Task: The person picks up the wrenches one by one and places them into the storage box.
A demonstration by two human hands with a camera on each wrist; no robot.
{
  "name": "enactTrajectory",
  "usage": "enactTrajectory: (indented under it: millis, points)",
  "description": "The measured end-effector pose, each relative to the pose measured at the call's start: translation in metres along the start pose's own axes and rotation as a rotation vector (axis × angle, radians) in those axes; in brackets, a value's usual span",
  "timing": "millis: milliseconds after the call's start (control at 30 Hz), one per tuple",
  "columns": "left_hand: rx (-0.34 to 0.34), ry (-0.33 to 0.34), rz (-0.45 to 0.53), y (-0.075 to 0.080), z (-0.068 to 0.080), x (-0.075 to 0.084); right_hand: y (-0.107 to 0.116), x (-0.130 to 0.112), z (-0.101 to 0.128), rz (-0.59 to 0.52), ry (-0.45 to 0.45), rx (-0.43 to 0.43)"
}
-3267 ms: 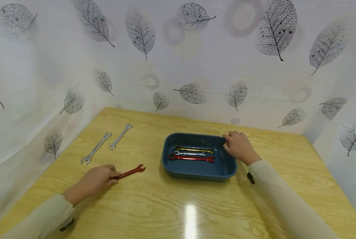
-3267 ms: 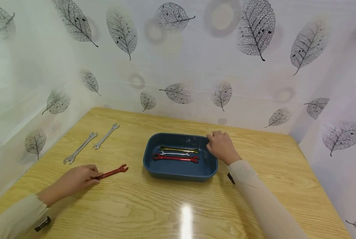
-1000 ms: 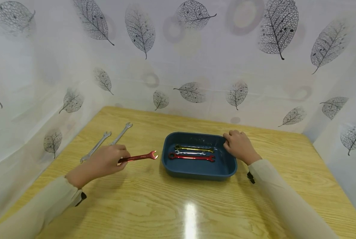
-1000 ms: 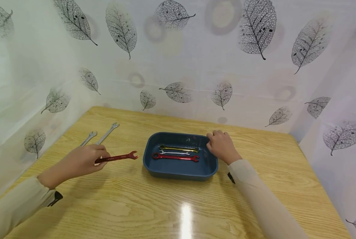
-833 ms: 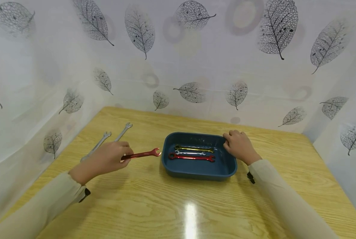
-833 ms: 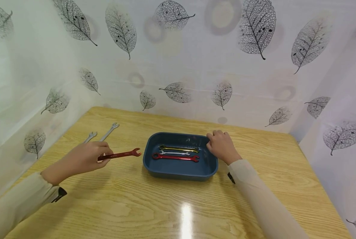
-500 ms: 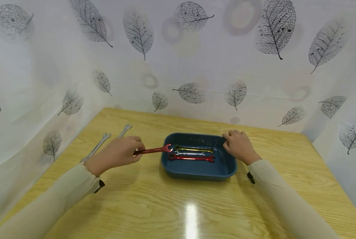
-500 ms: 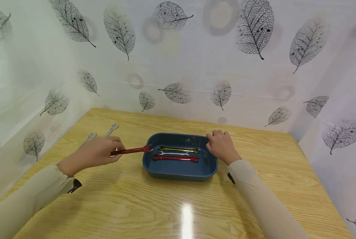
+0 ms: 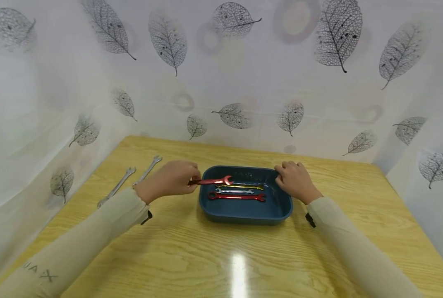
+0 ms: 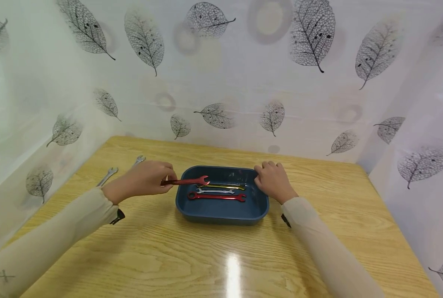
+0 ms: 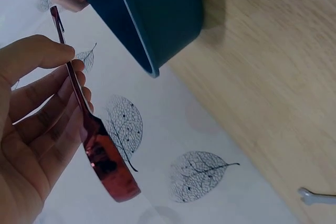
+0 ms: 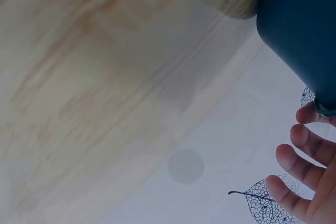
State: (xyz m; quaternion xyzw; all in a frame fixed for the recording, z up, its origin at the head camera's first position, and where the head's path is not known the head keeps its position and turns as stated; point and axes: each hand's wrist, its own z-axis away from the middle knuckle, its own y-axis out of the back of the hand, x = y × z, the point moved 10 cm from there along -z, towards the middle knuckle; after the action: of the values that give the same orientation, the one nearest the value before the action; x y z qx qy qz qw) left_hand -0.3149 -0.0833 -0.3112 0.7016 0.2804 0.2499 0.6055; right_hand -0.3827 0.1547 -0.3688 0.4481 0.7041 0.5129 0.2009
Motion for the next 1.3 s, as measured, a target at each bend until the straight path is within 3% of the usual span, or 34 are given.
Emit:
enactTrajectory:
  millis: [467, 700, 933, 1300]
  points:
    - [-0.098, -0.093, 0.028, -0.021, -0.048, 0.023, 0.004, -0.003, 0.000, 0.020, 0.026, 0.025]
    - [-0.130, -0.112, 0.111, -0.028, -0.066, 0.035, 0.005, -0.004, -0.001, 0.023, 0.021, 0.015]
    - [-0.129, -0.132, 0.161, -0.031, -0.079, 0.045, 0.004, -0.004, -0.001, 0.031, 0.023, 0.012]
    - [-0.171, -0.128, 0.213, -0.053, -0.093, 0.049, 0.002, -0.003, -0.001, 0.029, 0.018, -0.012]
